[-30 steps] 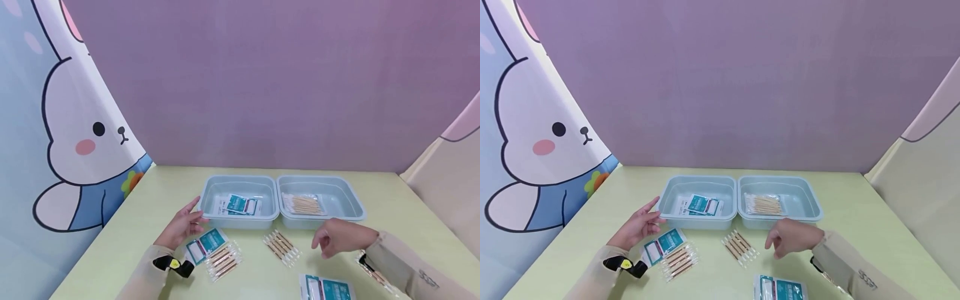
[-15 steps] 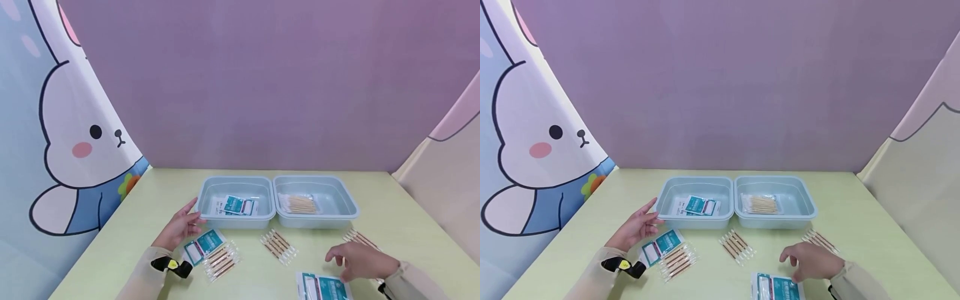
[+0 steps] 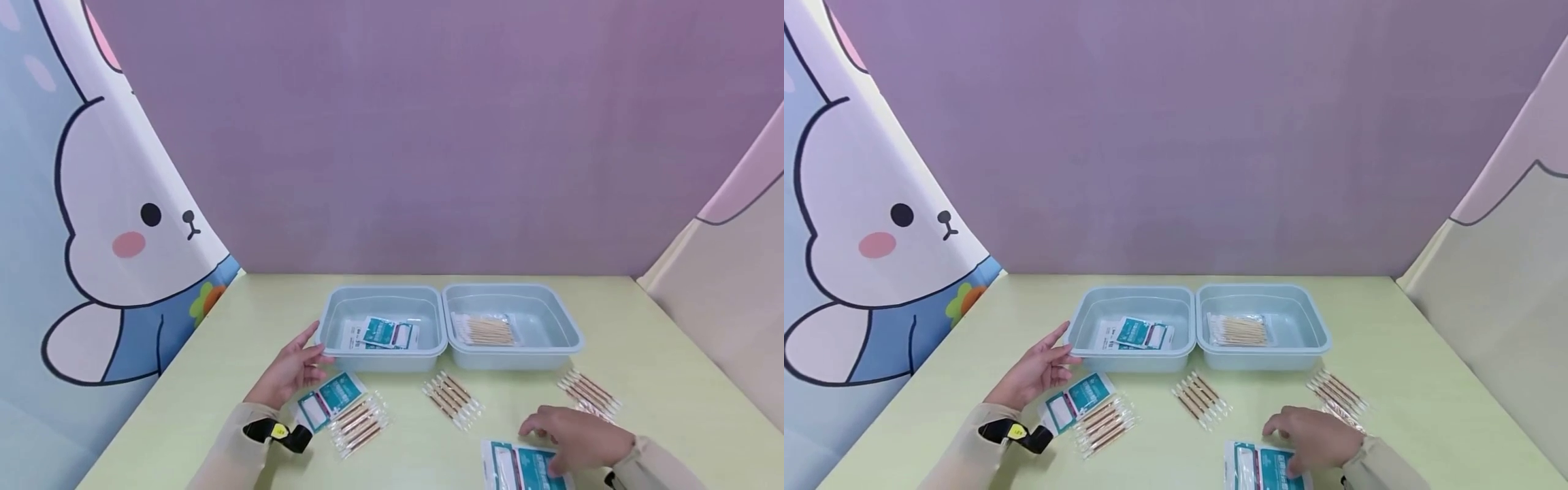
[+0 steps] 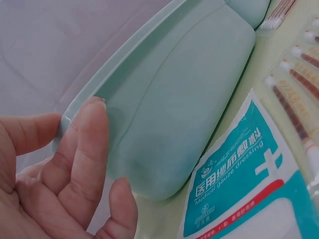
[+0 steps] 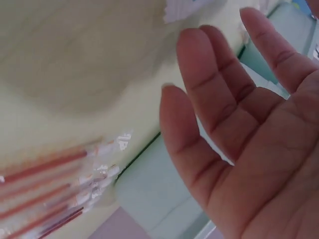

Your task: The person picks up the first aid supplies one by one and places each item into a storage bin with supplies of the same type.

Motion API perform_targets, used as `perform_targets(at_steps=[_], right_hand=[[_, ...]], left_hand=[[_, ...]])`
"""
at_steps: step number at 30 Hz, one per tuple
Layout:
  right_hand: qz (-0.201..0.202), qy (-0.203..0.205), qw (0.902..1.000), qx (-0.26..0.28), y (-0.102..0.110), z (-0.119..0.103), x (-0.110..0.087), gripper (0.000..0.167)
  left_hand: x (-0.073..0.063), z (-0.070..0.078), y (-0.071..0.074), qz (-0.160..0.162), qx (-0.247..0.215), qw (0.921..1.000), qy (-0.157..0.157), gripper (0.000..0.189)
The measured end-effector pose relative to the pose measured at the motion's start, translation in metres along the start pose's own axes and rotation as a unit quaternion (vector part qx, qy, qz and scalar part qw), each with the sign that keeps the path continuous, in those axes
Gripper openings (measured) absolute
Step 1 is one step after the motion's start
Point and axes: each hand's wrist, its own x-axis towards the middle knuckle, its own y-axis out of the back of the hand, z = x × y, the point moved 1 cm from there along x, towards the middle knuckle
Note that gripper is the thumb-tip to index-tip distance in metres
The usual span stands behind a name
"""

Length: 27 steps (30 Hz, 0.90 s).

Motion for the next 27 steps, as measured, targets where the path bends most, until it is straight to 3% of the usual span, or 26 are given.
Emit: perform_targets(at_steps=[5, 12, 19, 27], right_hand=[[-0.014, 0.000, 0.9994, 0.030, -0.008, 0.002, 0.003, 0.036], [0.015, 0.063, 0.9978, 0.010, -0.025, 0.001, 0.002, 0.038], [-0.011, 0.047, 0.9973, 0.055, -0.004, -0.004, 0.013, 0.025], [0.039, 0.064, 0.9937, 0.084, 0.016, -0.010, 0.023, 0.035]], left_hand=[[0.001, 0.000, 0.000, -0.004, -0.003, 1.0000, 0.003, 0.061], [-0.002, -0.005, -0.001, 0.000, 0.013, 0.9998, 0.015, 0.061], [0.000, 0.003, -0.002, 0.015, 0.046, 0.9988, 0.003, 0.060], [0.000, 0.006, -0.003, 0.019, 0.046, 0.9988, 0.003, 0.062]])
